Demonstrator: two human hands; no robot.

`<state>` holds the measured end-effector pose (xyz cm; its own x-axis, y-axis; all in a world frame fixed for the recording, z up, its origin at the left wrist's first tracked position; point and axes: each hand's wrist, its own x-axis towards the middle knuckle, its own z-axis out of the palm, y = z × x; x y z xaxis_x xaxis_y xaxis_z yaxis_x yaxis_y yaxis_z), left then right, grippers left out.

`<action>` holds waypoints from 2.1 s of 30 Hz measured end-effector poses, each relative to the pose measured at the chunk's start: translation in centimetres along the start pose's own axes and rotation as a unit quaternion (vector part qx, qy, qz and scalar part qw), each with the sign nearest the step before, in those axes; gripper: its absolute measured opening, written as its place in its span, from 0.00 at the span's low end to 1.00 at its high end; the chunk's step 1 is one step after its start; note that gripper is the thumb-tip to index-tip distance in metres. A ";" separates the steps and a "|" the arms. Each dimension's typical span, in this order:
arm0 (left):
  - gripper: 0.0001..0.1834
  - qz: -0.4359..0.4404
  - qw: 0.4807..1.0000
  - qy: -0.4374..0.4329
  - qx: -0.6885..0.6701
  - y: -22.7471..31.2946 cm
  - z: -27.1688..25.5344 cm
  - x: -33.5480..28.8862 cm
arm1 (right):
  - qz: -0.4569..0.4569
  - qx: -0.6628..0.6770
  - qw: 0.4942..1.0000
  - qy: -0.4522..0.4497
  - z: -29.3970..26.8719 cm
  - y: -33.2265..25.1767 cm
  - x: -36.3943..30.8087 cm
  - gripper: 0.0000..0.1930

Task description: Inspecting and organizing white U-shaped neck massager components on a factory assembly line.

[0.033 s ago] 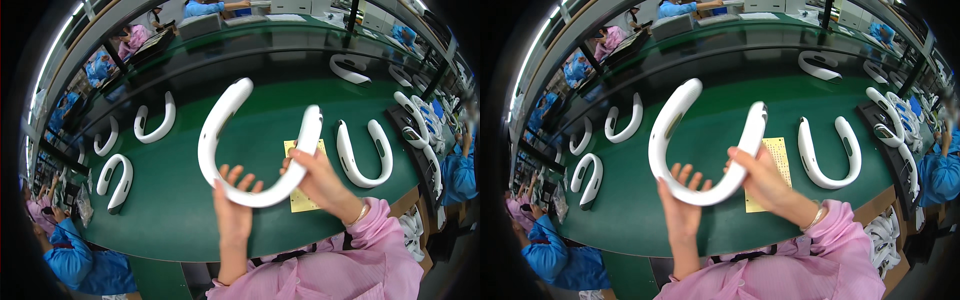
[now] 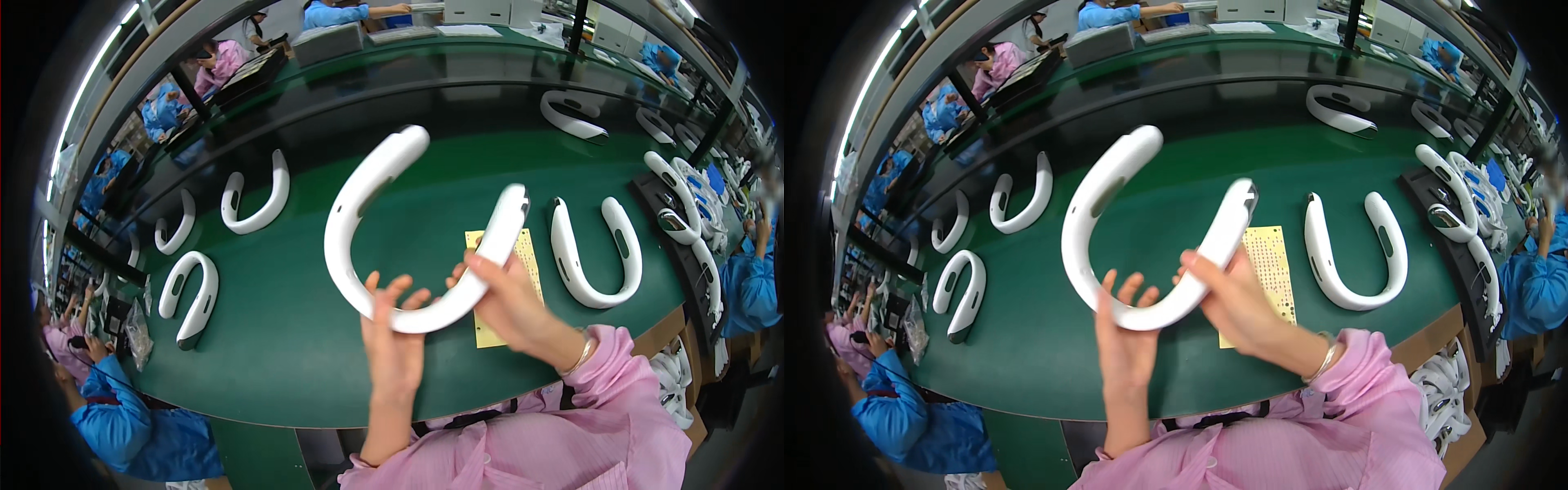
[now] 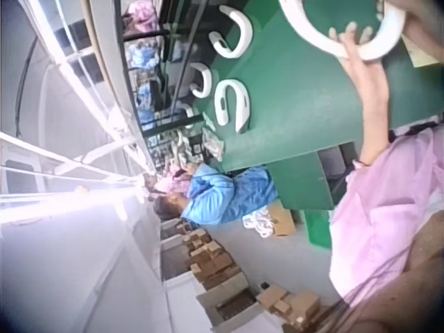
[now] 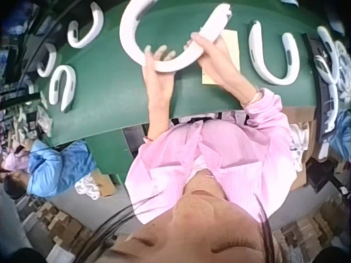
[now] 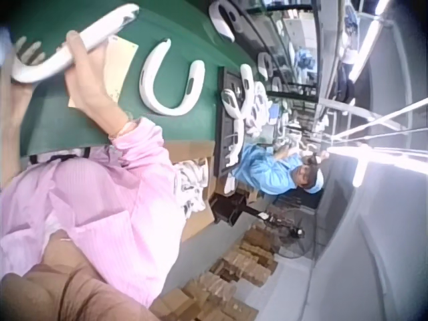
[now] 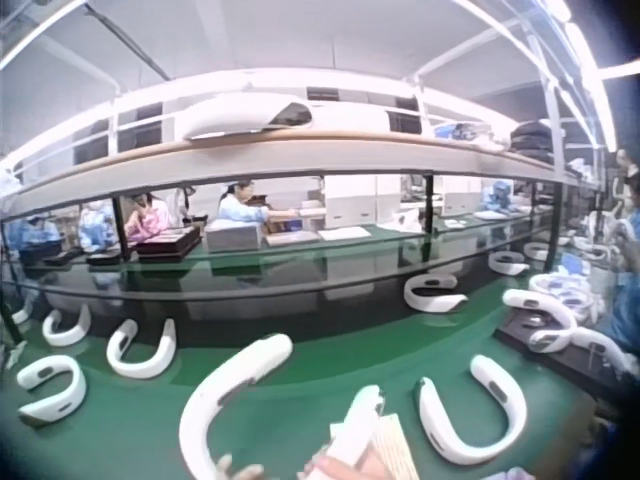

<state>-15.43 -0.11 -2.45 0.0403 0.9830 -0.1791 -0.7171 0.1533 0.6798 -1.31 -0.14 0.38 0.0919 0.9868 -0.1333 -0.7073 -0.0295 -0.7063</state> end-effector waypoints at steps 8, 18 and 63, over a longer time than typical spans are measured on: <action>0.29 0.055 0.998 -0.005 0.024 4.0 -2.1 1.4 | 0.056 -0.280 0.917 -0.277 -3.6 -5.5 1.7 0.27; 0.24 0.106 0.978 0.088 0.156 4.9 -2.4 3.8 | -0.093 -0.778 0.468 -0.407 0.1 -0.8 -0.8 0.22; 0.39 0.242 0.882 -0.234 0.329 8.7 -5.8 1.6 | 0.000 -0.331 0.872 -0.360 3.5 -6.7 6.1 0.22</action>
<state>-25.68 2.23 -0.94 0.2335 0.8598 0.4541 -0.1760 -0.4219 0.8894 1.54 6.64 6.74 -0.5398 0.8245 0.1698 -0.1252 0.1209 -0.9847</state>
